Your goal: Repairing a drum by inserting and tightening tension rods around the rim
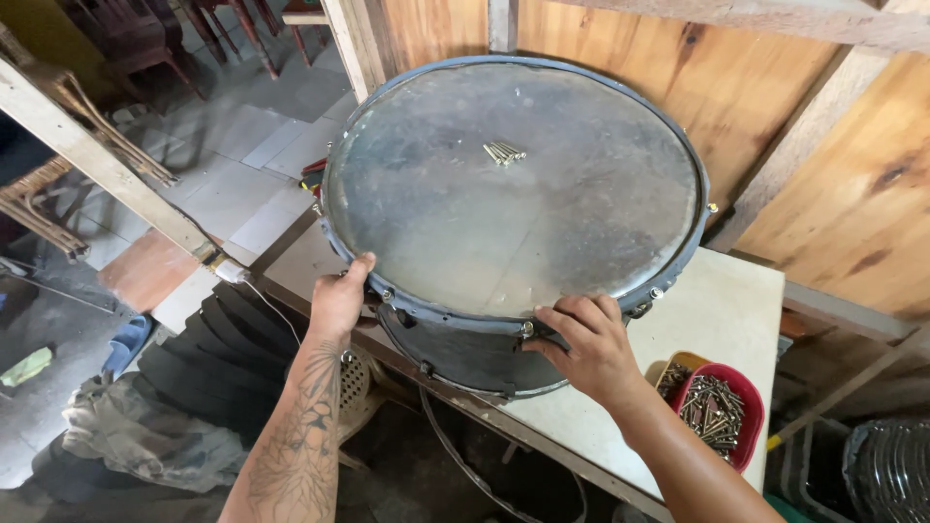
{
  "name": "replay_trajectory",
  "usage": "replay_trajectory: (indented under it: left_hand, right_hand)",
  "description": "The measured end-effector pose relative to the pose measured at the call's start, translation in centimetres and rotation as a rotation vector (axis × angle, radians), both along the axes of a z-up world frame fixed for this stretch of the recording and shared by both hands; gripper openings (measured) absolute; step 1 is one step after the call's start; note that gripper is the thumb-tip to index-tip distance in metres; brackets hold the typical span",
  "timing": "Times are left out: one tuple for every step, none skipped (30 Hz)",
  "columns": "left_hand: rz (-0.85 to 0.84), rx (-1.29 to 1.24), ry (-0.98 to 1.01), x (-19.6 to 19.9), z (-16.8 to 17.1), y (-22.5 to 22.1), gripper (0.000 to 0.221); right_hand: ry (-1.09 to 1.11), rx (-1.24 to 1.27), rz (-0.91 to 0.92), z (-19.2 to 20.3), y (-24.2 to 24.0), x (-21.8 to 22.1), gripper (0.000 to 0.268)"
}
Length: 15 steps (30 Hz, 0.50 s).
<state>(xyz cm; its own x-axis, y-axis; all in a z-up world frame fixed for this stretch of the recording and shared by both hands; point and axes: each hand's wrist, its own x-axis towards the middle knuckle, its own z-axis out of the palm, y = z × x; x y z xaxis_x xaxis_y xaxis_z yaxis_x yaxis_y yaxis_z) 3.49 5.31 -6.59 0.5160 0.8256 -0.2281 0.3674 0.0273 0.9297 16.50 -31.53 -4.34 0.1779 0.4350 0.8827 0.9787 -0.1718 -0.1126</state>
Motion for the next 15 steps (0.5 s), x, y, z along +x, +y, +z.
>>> replay_trajectory:
  left_hand:
    - [0.0,0.0,0.002,-0.2,1.1,-0.8,0.069]
    - [-0.009,0.003,0.017,-0.4,2.1,-1.5,0.07]
    - [-0.017,0.007,0.029,-0.5,3.2,-2.3,0.071]
    - [-0.017,0.008,0.028,-0.5,2.6,-1.7,0.071]
    - [-0.013,0.002,0.029,-0.4,1.9,-1.2,0.069]
    - [-0.009,-0.004,0.031,-0.4,1.2,-0.7,0.068]
    - [-0.011,-0.003,0.028,-0.6,4.1,-2.8,0.068]
    - [-0.01,-0.005,0.044,-0.9,7.0,-4.8,0.069]
    - [-0.007,-0.008,0.064,-1.3,9.8,-7.0,0.07]
    - [-0.007,-0.009,0.065,-1.3,9.5,-6.8,0.07]
    - [-0.007,-0.007,0.059,-1.3,9.2,-6.6,0.07]
    - [-0.006,-0.006,0.053,-1.3,9.0,-6.4,0.07]
    - [-0.004,-0.006,0.055,-1.3,9.2,-6.7,0.07]
    - [-0.001,-0.008,0.054,-1.4,9.4,-6.9,0.069]
    - [0.0,-0.008,0.052,-1.3,9.7,-7.1,0.069]
  right_hand:
    - [0.002,0.0,0.0,0.5,-0.3,-0.1,0.039]
    - [0.038,-0.033,0.052,1.0,-0.6,-0.1,0.038]
    - [0.07,-0.065,0.105,1.6,-0.9,-0.1,0.04]
    - [0.069,-0.064,0.105,2.1,-1.0,-0.2,0.04]
    - [0.094,-0.092,0.126,2.5,-1.2,-0.4,0.031]
    - [0.118,-0.12,0.146,3.0,-1.3,-0.6,0.024]
    - [0.115,-0.119,0.145,3.2,-1.2,-0.6,0.024]
    - [0.1,-0.151,0.121,3.4,-1.1,-0.7,0.022]
    - [0.09,-0.183,0.099,3.5,-1.1,-0.9,0.02]
    - [0.091,-0.184,0.099,3.2,-1.1,-0.8,0.02]
    - [0.1,-0.167,0.086,3.0,-0.9,-0.7,0.02]
    - [0.108,-0.15,0.074,2.8,-0.8,-0.6,0.02]
    - [0.11,-0.151,0.076,2.4,-0.6,-0.6,0.02]
    - [0.11,-0.119,0.066,2.0,-0.5,-0.5,0.017]
    - [0.109,-0.085,0.054,1.6,-0.2,-0.4,0.014]
